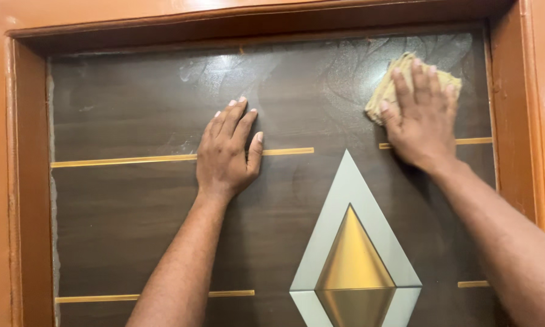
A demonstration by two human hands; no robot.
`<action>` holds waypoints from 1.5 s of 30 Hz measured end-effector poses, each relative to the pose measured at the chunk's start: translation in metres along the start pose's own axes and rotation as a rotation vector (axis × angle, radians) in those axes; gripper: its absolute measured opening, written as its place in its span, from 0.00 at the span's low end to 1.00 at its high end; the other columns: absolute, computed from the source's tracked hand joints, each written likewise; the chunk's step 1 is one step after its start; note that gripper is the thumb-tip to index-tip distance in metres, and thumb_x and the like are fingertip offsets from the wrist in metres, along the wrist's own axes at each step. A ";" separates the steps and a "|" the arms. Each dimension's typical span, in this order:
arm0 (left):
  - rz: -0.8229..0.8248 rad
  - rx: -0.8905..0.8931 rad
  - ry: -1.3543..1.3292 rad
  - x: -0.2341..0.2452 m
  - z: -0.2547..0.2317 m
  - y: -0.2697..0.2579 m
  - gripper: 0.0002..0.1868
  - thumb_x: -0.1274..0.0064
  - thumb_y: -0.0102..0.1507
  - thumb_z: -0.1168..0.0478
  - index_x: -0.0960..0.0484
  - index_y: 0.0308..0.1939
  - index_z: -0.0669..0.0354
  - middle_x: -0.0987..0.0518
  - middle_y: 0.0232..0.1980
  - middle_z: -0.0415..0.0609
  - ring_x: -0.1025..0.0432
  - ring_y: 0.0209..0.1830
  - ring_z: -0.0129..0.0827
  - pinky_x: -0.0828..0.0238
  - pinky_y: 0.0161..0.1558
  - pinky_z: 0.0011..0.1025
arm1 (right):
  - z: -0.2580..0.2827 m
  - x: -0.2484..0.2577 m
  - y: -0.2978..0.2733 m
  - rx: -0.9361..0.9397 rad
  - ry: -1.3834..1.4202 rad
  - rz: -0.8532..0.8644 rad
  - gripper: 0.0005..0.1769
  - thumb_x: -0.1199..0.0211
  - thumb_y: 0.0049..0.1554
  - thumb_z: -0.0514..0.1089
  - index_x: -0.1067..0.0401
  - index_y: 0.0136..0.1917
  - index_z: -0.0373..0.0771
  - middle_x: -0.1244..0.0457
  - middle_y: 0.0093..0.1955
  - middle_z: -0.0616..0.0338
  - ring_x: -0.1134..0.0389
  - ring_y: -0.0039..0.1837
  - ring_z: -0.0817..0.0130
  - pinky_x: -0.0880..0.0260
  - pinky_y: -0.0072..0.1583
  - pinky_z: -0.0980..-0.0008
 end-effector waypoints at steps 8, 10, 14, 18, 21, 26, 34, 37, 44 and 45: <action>-0.017 -0.003 -0.008 0.000 0.000 -0.001 0.22 0.51 0.68 0.54 0.22 0.63 0.59 0.27 0.72 0.54 0.35 0.75 0.46 0.42 0.75 0.45 | 0.075 -0.009 -0.015 0.147 0.042 -0.065 0.38 0.64 0.67 0.66 0.55 0.85 0.53 0.66 0.88 0.56 0.69 0.87 0.55 0.76 0.81 0.46; -0.006 -0.001 0.001 -0.001 0.001 -0.001 0.22 0.51 0.68 0.54 0.22 0.63 0.59 0.27 0.72 0.54 0.35 0.74 0.46 0.42 0.75 0.46 | 0.100 -0.014 -0.019 0.212 0.032 -0.079 0.38 0.63 0.67 0.66 0.55 0.85 0.53 0.65 0.88 0.56 0.68 0.87 0.57 0.76 0.81 0.48; -0.008 0.005 -0.011 -0.002 0.002 -0.002 0.23 0.51 0.68 0.51 0.22 0.64 0.58 0.28 0.72 0.53 0.35 0.75 0.45 0.42 0.75 0.46 | 0.150 -0.020 -0.026 0.308 0.025 -0.098 0.38 0.62 0.65 0.66 0.53 0.84 0.54 0.63 0.88 0.57 0.67 0.87 0.58 0.77 0.81 0.49; -0.005 -0.002 -0.021 -0.002 0.003 -0.003 0.27 0.51 0.68 0.44 0.22 0.63 0.58 0.28 0.72 0.55 0.36 0.74 0.47 0.42 0.74 0.47 | 0.191 -0.020 -0.031 0.360 0.048 -0.097 0.37 0.57 0.64 0.64 0.51 0.83 0.52 0.60 0.87 0.57 0.65 0.86 0.60 0.75 0.81 0.50; -0.011 0.002 -0.033 -0.004 0.007 -0.004 0.28 0.51 0.68 0.43 0.24 0.65 0.58 0.28 0.72 0.54 0.36 0.75 0.47 0.42 0.75 0.47 | 0.212 -0.016 -0.035 0.384 0.158 -0.098 0.39 0.53 0.62 0.56 0.50 0.84 0.47 0.58 0.87 0.57 0.63 0.87 0.61 0.73 0.82 0.51; -0.024 0.018 -0.042 -0.007 0.010 -0.004 0.28 0.49 0.66 0.49 0.27 0.68 0.57 0.28 0.72 0.53 0.35 0.75 0.45 0.42 0.75 0.45 | 0.210 -0.014 -0.022 0.376 0.489 0.038 0.41 0.53 0.57 0.49 0.49 0.82 0.39 0.55 0.85 0.50 0.61 0.86 0.56 0.71 0.82 0.49; -0.052 0.017 -0.051 -0.003 0.008 -0.003 0.24 0.47 0.67 0.54 0.26 0.66 0.55 0.27 0.71 0.52 0.34 0.73 0.45 0.40 0.73 0.46 | 0.176 0.010 -0.028 0.429 0.224 -0.232 0.25 0.41 0.61 0.55 0.31 0.69 0.48 0.45 0.79 0.50 0.48 0.81 0.55 0.56 0.78 0.50; -0.048 0.015 -0.027 0.000 0.007 -0.003 0.21 0.46 0.66 0.55 0.24 0.64 0.53 0.27 0.71 0.52 0.34 0.73 0.45 0.39 0.73 0.46 | 0.170 0.010 -0.029 0.354 0.233 -0.269 0.25 0.42 0.61 0.54 0.29 0.70 0.49 0.43 0.79 0.54 0.47 0.81 0.58 0.54 0.77 0.53; -0.117 -0.008 0.171 -0.006 -0.023 -0.001 0.26 0.52 0.64 0.57 0.26 0.67 0.57 0.32 0.75 0.54 0.39 0.77 0.47 0.49 0.77 0.48 | 0.173 0.003 -0.032 0.372 0.157 -0.284 0.29 0.43 0.61 0.51 0.31 0.75 0.47 0.44 0.81 0.54 0.48 0.82 0.61 0.58 0.78 0.55; -0.046 -0.008 0.023 -0.017 -0.035 -0.002 0.27 0.54 0.66 0.55 0.28 0.70 0.58 0.33 0.77 0.54 0.41 0.79 0.46 0.51 0.79 0.47 | 0.172 0.002 -0.031 0.372 0.156 -0.283 0.29 0.43 0.60 0.51 0.31 0.74 0.47 0.44 0.81 0.53 0.48 0.82 0.60 0.59 0.78 0.55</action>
Point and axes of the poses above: each hand's wrist, its own y-axis towards the middle knuckle, its own x-axis out of the back of the hand, z = x × y, the point moved 8 cm from there along y, towards the middle knuckle
